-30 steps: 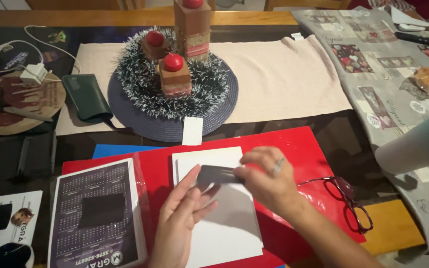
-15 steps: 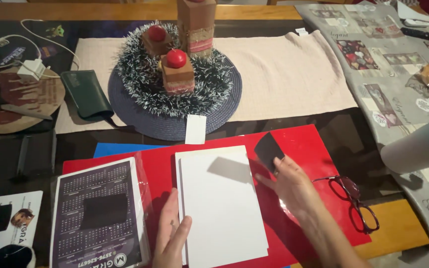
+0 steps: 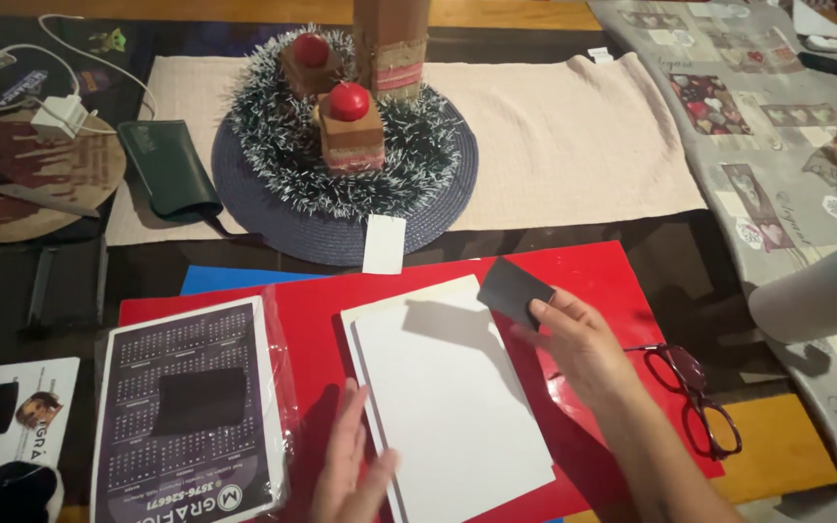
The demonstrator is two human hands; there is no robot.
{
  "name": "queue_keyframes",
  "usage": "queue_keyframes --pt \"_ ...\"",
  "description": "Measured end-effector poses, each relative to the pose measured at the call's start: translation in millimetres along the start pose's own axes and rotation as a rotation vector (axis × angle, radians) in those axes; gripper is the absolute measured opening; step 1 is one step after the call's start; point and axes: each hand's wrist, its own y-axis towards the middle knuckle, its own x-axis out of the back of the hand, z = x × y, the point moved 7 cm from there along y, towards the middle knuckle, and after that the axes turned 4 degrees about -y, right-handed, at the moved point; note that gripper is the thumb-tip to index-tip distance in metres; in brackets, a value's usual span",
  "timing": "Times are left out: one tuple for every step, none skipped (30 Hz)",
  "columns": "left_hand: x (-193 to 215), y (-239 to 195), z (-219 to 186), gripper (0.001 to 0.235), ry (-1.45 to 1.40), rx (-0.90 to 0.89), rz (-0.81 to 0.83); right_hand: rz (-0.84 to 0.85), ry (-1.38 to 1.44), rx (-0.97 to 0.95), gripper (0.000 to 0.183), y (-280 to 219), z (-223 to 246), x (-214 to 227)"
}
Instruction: Applying black adhesive labels to white cards
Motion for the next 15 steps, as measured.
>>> queue_keyframes --pt "2 7 2 0.095 0.300 -0.267 0.043 -0.021 -0.122 0.064 0.034 7 2 7" --pt "0 9 8 0.095 0.602 -0.533 0.088 -0.045 -0.243 0.129 0.036 13 4 14" --pt "-1 11 21 0.095 0.604 -0.532 0.088 -0.045 -0.242 0.129 0.036 14 9 13" --pt "-13 3 24 0.070 0.909 -0.784 0.069 -0.037 -0.257 0.147 0.029 15 14 12" --pt "-27 -7 34 0.055 1.213 -1.034 0.048 -0.030 -0.272 0.165 0.022 16 20 11" --pt "-38 -13 23 0.055 1.213 -1.030 0.048 -0.029 -0.273 0.161 0.022 17 22 12" --pt "-49 -27 7 0.047 1.313 -1.170 -0.082 -0.021 -0.284 0.183 0.013 17 25 11" --pt "-61 -41 -9 0.044 1.408 -1.306 -0.226 -0.007 -0.298 0.205 0.011 19 30 9" --pt "-59 -41 -7 0.044 1.409 -1.301 -0.232 -0.001 -0.300 0.202 0.011 19 29 9" --pt "-59 -39 -4 0.041 1.452 -1.277 -0.212 0.019 -0.276 0.207 0.013 19 29 7" --pt "-58 -37 -1 0.043 1.494 -1.252 -0.192 0.040 -0.252 0.213 0.019 19 29 6" --pt "-58 -35 0 0.043 1.496 -1.251 -0.193 0.042 -0.251 0.213 0.019 19 28 5" --pt "-58 -34 2 0.041 1.493 -1.266 -0.208 0.040 -0.242 0.200 0.019 19 27 5" --pt "-57 -34 3 0.039 1.489 -1.279 -0.220 0.036 -0.233 0.187 0.019 18 24 6" --pt "-57 -34 6 0.039 1.490 -1.279 -0.217 0.035 -0.231 0.185 0.019 16 25 4"
